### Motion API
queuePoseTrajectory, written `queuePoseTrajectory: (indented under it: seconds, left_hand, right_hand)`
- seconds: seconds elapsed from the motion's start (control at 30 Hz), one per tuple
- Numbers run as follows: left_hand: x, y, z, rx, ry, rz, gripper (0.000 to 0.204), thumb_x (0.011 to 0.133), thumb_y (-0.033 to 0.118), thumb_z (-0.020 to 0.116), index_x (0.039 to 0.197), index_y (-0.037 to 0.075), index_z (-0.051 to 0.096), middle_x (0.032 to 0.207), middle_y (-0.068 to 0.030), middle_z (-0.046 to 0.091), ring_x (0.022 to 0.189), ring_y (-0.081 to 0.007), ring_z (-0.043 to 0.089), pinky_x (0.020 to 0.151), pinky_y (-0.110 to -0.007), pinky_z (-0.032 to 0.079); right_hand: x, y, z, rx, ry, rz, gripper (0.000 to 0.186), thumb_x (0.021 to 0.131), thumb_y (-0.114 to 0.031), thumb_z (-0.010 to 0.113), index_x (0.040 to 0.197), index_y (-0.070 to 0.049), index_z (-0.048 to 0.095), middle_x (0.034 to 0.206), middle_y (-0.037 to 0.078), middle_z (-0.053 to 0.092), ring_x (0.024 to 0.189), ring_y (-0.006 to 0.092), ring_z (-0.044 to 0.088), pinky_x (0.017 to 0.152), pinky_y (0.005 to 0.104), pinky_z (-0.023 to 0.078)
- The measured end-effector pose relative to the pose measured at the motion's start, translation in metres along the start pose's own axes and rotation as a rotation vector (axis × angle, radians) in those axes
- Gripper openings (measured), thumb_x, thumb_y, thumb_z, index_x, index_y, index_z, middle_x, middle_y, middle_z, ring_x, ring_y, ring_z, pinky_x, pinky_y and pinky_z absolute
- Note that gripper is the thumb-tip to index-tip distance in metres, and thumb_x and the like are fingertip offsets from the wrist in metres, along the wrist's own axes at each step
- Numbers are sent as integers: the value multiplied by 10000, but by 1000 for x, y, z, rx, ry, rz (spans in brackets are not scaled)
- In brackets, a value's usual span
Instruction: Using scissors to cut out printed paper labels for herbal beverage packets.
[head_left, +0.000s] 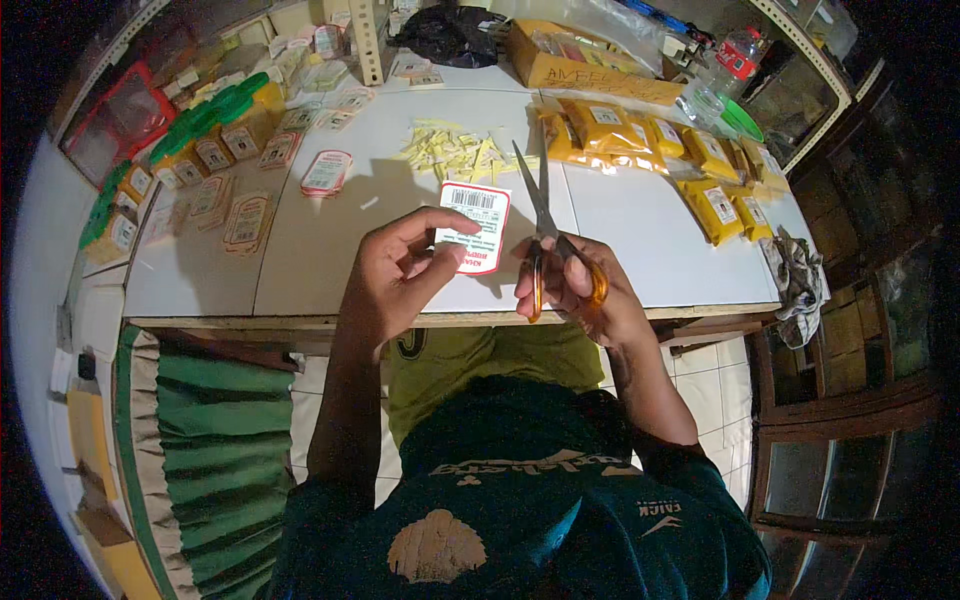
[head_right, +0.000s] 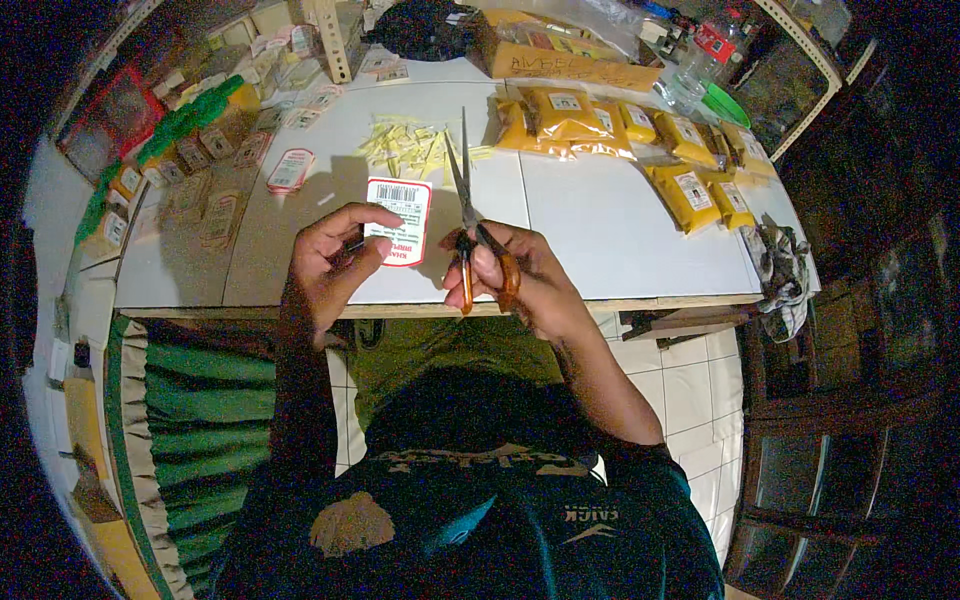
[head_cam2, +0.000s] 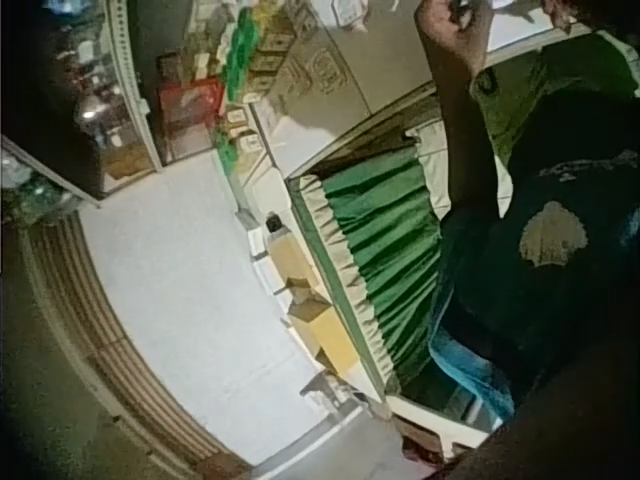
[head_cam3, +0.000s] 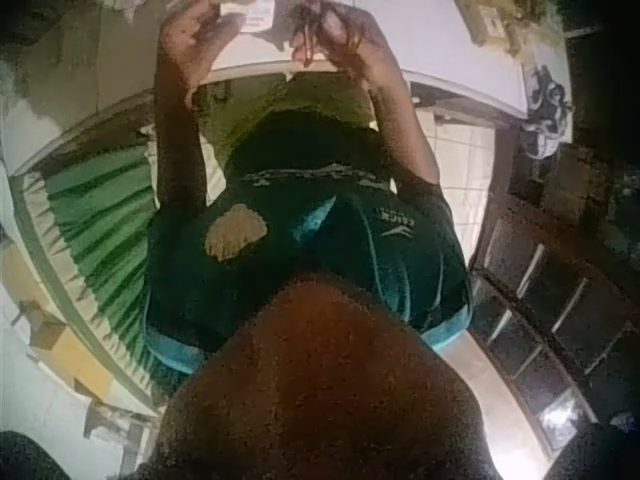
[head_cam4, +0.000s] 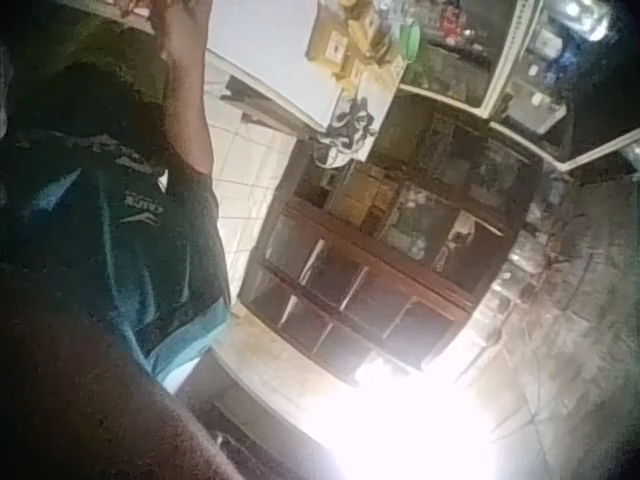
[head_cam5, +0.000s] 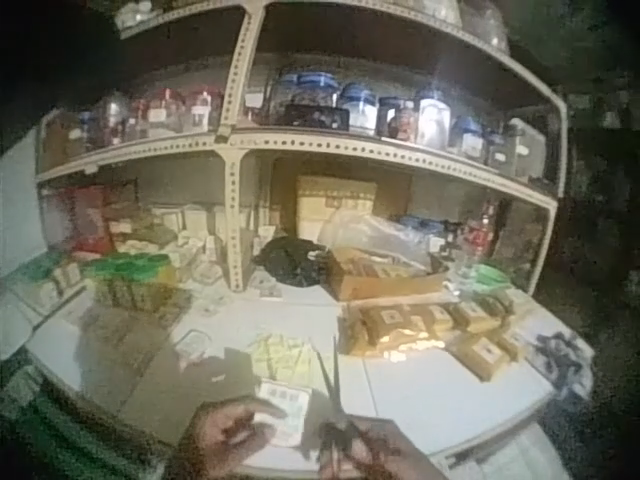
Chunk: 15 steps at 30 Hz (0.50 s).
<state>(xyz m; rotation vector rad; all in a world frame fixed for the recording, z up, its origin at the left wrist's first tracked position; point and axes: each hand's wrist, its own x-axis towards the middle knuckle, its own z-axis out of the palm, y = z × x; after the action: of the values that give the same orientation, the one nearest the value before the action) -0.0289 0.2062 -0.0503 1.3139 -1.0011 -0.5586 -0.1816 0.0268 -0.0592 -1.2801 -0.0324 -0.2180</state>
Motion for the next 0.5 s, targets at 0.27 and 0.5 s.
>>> queuePoseTrajectory:
  seconds: [0.27, 0.5]
  left_hand:
    - [0, -3, 6, -65, 114, 54, 137, 853, -36, 618, 988, -13, 628, 895, -36, 631, 757, -58, 574, 710, -198, 467]
    - [-1, 0, 14, -247, 238, 121, 199, 826, -20, 666, 1023, -20, 636, 927, -54, 650, 773, -75, 614, 624, -186, 476]
  right_hand:
    - [-22, -5, 9, -188, -4, -55, 491, 845, -237, 708, 1219, 17, 515, 918, 74, 646, 845, 133, 620, 788, 280, 491]
    - [-36, -2, 16, -285, -5, -116, 532, 757, -151, 777, 1199, 13, 531, 881, 36, 624, 815, 98, 585, 766, 245, 463]
